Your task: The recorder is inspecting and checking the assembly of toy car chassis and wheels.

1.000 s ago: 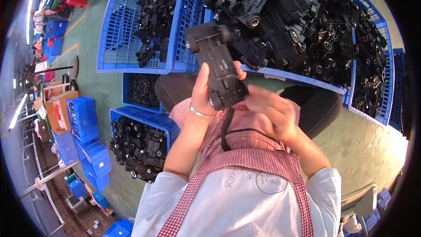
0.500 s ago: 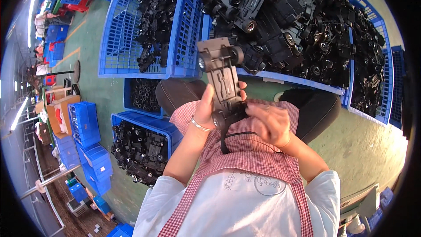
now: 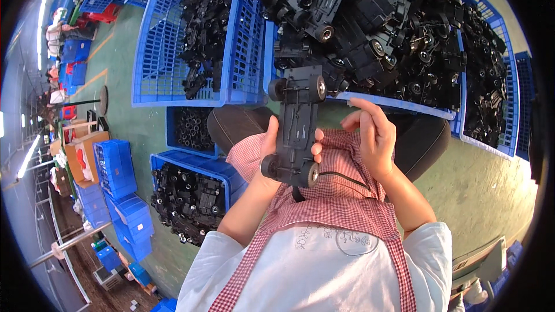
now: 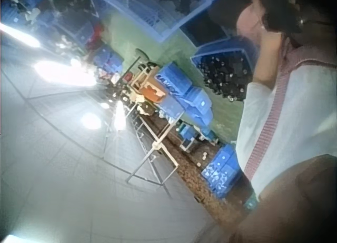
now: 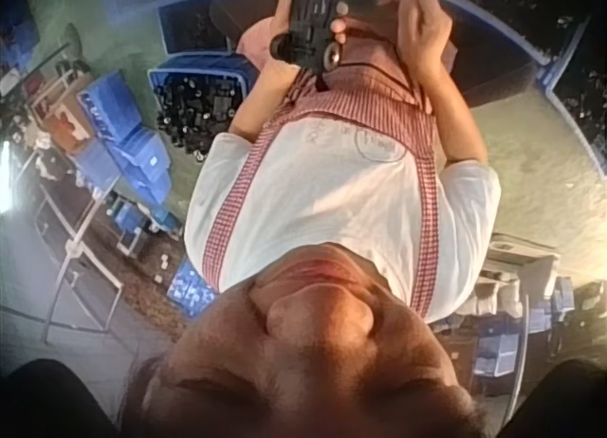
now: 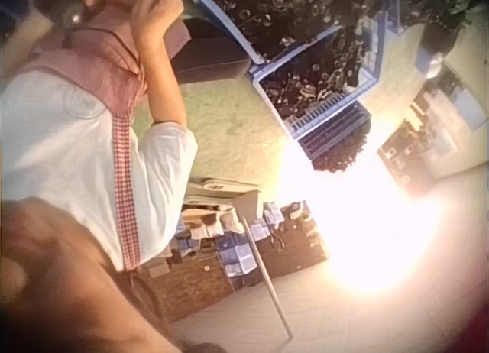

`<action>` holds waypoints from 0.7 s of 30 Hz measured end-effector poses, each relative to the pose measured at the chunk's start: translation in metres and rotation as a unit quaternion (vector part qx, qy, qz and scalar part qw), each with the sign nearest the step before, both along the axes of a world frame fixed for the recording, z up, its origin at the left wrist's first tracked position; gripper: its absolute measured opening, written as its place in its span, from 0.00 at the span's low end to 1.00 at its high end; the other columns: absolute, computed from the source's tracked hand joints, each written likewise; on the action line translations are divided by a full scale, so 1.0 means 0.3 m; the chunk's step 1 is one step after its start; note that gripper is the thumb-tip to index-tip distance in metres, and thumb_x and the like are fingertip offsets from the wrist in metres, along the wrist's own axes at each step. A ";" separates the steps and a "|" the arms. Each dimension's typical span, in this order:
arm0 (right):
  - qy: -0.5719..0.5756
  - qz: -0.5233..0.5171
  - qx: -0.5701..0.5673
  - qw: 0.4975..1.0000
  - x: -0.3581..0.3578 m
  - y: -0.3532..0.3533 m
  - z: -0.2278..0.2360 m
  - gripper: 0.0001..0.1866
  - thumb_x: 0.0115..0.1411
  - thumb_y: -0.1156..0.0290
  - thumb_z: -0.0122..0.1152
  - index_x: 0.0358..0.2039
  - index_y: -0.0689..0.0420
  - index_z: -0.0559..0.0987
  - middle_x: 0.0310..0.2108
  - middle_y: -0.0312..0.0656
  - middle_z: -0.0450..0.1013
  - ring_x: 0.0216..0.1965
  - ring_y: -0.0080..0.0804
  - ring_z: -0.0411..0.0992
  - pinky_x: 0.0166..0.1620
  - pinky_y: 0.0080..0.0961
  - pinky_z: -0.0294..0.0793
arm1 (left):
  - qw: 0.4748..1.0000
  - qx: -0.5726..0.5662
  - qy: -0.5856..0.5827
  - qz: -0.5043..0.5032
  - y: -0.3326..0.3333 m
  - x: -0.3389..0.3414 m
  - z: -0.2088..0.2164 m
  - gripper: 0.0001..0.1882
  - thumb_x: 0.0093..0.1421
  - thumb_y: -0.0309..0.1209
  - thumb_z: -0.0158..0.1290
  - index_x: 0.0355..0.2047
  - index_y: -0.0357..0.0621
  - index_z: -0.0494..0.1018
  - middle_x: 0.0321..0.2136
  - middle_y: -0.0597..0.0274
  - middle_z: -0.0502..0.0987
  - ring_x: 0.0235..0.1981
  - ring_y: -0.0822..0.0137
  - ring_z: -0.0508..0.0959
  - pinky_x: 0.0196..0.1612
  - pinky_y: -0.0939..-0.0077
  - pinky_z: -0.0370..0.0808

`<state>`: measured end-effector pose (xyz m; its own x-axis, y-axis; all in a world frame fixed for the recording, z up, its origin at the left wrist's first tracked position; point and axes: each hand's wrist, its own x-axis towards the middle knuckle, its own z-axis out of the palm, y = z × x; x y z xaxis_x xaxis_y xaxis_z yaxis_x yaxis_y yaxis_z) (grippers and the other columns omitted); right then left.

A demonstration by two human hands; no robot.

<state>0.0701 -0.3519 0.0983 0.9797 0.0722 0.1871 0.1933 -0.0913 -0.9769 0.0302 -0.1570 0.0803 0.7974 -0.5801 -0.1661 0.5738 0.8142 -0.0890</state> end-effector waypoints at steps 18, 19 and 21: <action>0.112 0.033 0.111 0.987 -0.019 0.082 -0.028 0.19 0.63 0.69 0.49 0.54 0.58 0.62 0.32 0.31 0.65 0.27 0.13 0.59 0.30 0.08 0.61 | 0.888 0.412 -0.195 -0.061 -0.026 -0.035 0.077 0.39 0.59 0.57 0.40 0.56 0.34 0.53 0.45 0.49 0.68 0.44 0.62 0.74 0.44 0.70 0.74; 0.095 0.016 0.095 0.991 -0.020 0.083 -0.034 0.19 0.63 0.69 0.48 0.54 0.58 0.63 0.31 0.30 0.65 0.27 0.11 0.59 0.29 0.07 0.60 | 0.881 0.427 -0.192 -0.059 -0.031 -0.035 0.085 0.39 0.59 0.57 0.40 0.57 0.36 0.52 0.46 0.51 0.68 0.45 0.62 0.73 0.45 0.70 0.73; 0.125 0.017 0.111 0.986 -0.023 0.083 -0.025 0.19 0.62 0.71 0.48 0.53 0.59 0.63 0.35 0.34 0.63 0.32 0.15 0.61 0.36 0.11 0.62 | 0.874 0.444 -0.189 -0.057 -0.042 -0.031 0.108 0.39 0.59 0.56 0.40 0.58 0.37 0.50 0.47 0.52 0.67 0.46 0.63 0.72 0.46 0.70 0.73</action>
